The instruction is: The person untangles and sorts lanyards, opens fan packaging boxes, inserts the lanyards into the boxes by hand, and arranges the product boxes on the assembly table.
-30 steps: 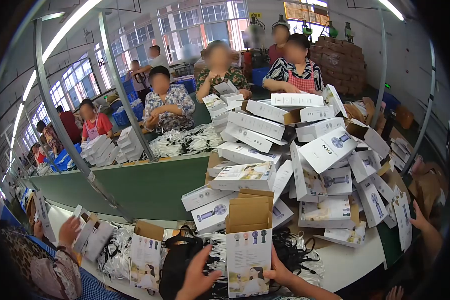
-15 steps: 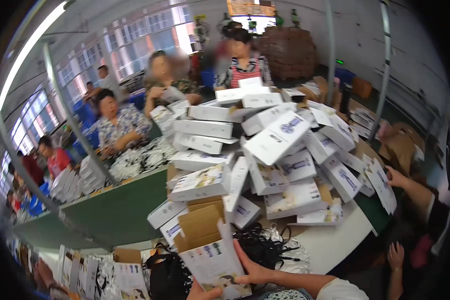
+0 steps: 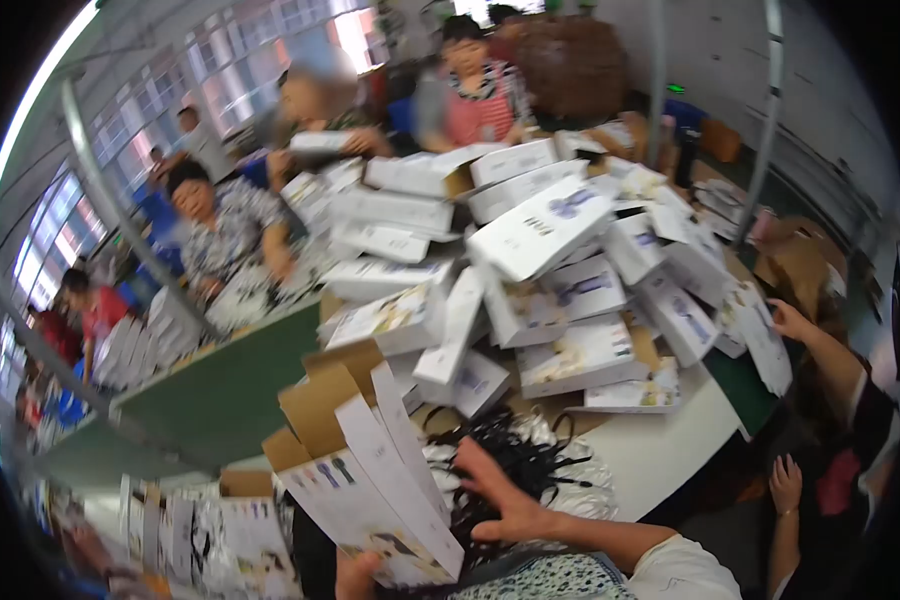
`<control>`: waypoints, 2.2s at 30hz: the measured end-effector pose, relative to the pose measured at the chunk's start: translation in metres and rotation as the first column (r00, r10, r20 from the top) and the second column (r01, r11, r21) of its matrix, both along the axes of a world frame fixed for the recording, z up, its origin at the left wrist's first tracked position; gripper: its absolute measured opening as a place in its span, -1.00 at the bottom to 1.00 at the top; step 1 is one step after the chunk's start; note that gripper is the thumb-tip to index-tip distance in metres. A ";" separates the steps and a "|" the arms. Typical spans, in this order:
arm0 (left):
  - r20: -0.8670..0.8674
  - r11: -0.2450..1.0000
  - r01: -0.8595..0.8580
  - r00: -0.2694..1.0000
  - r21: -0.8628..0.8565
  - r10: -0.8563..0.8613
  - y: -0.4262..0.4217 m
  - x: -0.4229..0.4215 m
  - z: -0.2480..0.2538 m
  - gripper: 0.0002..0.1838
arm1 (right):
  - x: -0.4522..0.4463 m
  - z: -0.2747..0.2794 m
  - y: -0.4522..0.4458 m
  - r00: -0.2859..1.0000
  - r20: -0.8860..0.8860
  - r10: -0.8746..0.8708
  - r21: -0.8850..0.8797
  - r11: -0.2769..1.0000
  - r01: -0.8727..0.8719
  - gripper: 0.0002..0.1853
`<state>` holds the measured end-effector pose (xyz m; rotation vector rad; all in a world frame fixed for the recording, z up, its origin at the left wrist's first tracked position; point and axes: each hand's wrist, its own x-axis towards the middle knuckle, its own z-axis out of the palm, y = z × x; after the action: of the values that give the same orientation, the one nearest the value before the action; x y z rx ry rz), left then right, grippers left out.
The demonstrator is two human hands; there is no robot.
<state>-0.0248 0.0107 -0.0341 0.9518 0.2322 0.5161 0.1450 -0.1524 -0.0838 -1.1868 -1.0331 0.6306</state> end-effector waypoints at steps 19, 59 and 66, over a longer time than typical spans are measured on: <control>-0.363 0.676 -0.318 0.653 0.665 0.665 0.104 -0.187 0.082 -0.05 | 0.005 0.002 0.007 0.955 -0.266 -0.129 -0.153 0.984 0.090 -0.22; -0.752 0.489 0.600 0.328 0.633 0.571 0.143 -0.152 0.052 0.06 | 0.006 -0.024 0.008 0.912 -0.315 -0.263 -0.193 0.959 0.209 -0.55; -0.731 0.446 0.623 0.323 0.642 0.601 0.154 -0.147 0.038 0.11 | 0.019 -0.036 -0.001 0.990 -0.087 -0.112 -0.167 0.981 0.097 -0.52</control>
<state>-0.1722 0.1643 0.0039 2.3998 1.1849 -0.1671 0.1635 -0.1529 -0.1195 -1.3311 -0.8452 0.6919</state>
